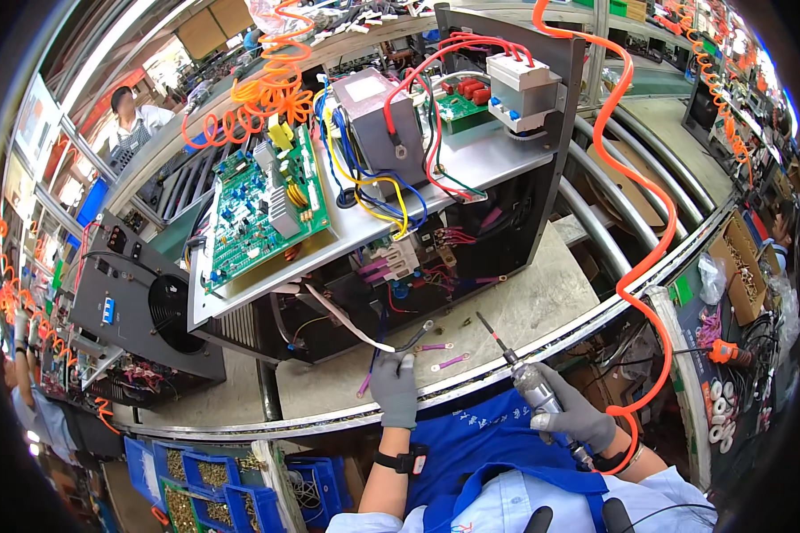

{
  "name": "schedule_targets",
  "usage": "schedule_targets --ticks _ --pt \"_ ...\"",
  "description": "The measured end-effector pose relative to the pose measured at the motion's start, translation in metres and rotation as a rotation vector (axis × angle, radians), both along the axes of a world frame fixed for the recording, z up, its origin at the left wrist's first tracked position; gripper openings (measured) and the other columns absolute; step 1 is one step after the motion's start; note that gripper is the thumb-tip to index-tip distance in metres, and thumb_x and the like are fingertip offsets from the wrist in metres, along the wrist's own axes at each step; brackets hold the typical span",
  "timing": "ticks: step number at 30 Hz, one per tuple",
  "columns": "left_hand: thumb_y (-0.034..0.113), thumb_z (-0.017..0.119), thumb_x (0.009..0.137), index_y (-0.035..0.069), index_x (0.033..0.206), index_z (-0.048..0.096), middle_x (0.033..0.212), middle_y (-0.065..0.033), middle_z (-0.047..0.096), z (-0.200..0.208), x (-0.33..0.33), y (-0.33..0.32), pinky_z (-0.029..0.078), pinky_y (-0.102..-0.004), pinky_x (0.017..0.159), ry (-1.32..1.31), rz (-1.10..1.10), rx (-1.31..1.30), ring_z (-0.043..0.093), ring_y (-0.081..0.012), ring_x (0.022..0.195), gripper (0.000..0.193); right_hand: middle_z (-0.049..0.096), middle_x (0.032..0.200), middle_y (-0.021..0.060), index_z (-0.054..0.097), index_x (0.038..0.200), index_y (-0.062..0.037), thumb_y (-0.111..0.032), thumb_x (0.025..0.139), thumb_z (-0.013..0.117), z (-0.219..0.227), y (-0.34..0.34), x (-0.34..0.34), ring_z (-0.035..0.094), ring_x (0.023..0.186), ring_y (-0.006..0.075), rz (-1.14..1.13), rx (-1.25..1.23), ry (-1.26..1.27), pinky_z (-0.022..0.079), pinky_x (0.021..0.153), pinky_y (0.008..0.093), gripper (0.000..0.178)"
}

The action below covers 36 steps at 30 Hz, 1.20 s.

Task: The recorder is assembling internal components of a large power unit or inverter, using a pneumatic screwdriver to fasten wires and components.

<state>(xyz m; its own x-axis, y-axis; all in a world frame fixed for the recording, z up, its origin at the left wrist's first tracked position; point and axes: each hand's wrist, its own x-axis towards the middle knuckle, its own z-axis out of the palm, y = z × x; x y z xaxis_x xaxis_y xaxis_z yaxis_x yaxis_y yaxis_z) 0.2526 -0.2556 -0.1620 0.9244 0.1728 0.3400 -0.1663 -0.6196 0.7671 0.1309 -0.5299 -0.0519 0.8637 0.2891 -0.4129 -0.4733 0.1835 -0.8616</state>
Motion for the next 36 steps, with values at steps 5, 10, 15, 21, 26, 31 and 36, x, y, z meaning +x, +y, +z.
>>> schedule_targets --ticks 5,10,15,21,26,31,36 --pt "0.014 0.065 0.085 0.000 0.086 0.066 0.071 -0.0096 0.061 0.017 -0.009 -0.005 0.045 -0.0314 0.061 0.112 0.089 -0.058 0.056 -0.0183 0.063 0.014 0.049 0.103 0.0094 0.015 0.150 -0.0088 -0.013 0.076 0.075 0.000 -0.003 -0.003 0.056 0.072 0.0141 0.043 0.004 0.002 0.050 0.058 0.0284 0.095" --pt "0.012 0.058 0.093 -0.001 0.106 0.060 0.076 -0.0051 0.062 0.032 -0.014 -0.011 0.046 -0.0211 0.055 0.520 -0.013 -0.855 0.056 -0.0089 0.065 0.019 0.047 0.106 0.0091 0.019 0.148 -0.0093 -0.017 0.075 0.076 0.002 0.000 -0.003 0.057 0.077 0.0143 0.151 0.116 0.035 0.051 0.059 0.0287 0.093" --pt "0.014 0.051 0.091 0.000 0.102 0.061 0.081 -0.0052 0.062 0.034 -0.031 -0.023 0.045 -0.0210 0.055 0.785 -0.361 -1.034 0.055 -0.0097 0.063 0.021 0.050 0.099 0.0083 0.020 0.148 -0.0093 -0.019 0.076 0.075 0.003 0.002 0.002 0.057 0.073 0.0139 0.163 0.160 0.020 0.050 0.058 0.0277 0.091" --pt "0.044 0.048 0.094 0.003 0.108 0.061 0.081 -0.0020 0.061 0.042 -0.087 -0.064 0.040 -0.0203 0.055 1.327 -0.925 -0.712 0.046 -0.0075 0.059 0.045 0.053 0.095 0.0100 0.016 0.149 -0.0101 -0.016 0.079 0.070 -0.002 0.009 0.022 0.061 0.068 0.0172 -0.109 0.245 -0.148 0.052 0.063 0.0301 0.089" --pt "0.050 0.044 0.097 0.008 0.120 0.058 0.087 -0.0058 0.060 0.037 -0.103 -0.091 0.045 -0.0272 0.062 0.923 -0.799 -0.318 0.055 -0.0123 0.069 0.050 0.047 0.118 0.0119 0.012 0.151 -0.0083 -0.016 0.079 0.066 -0.015 0.022 0.034 0.063 0.094 0.0226 -0.242 0.240 -0.252 0.050 0.082 0.0336 0.090" --pt "0.051 0.041 0.097 0.006 0.121 0.056 0.087 -0.0108 0.060 0.028 -0.111 -0.095 0.047 -0.0336 0.069 0.347 -0.849 -0.252 0.059 -0.0185 0.074 0.053 0.042 0.130 0.0128 0.010 0.151 -0.0093 -0.013 0.080 0.065 -0.024 0.023 0.033 0.062 0.100 0.0221 -0.258 0.224 -0.293 0.049 0.084 0.0353 0.090" --pt "0.051 0.041 0.098 0.006 0.121 0.056 0.087 -0.0113 0.060 0.034 -0.111 -0.095 0.047 -0.0339 0.069 0.636 -0.916 -0.349 0.060 -0.0194 0.075 0.053 0.042 0.128 0.0116 0.012 0.151 -0.0117 -0.015 0.081 0.065 -0.027 0.026 0.029 0.061 0.098 0.0207 -0.229 0.271 -0.265 0.049 0.086 0.0364 0.089"
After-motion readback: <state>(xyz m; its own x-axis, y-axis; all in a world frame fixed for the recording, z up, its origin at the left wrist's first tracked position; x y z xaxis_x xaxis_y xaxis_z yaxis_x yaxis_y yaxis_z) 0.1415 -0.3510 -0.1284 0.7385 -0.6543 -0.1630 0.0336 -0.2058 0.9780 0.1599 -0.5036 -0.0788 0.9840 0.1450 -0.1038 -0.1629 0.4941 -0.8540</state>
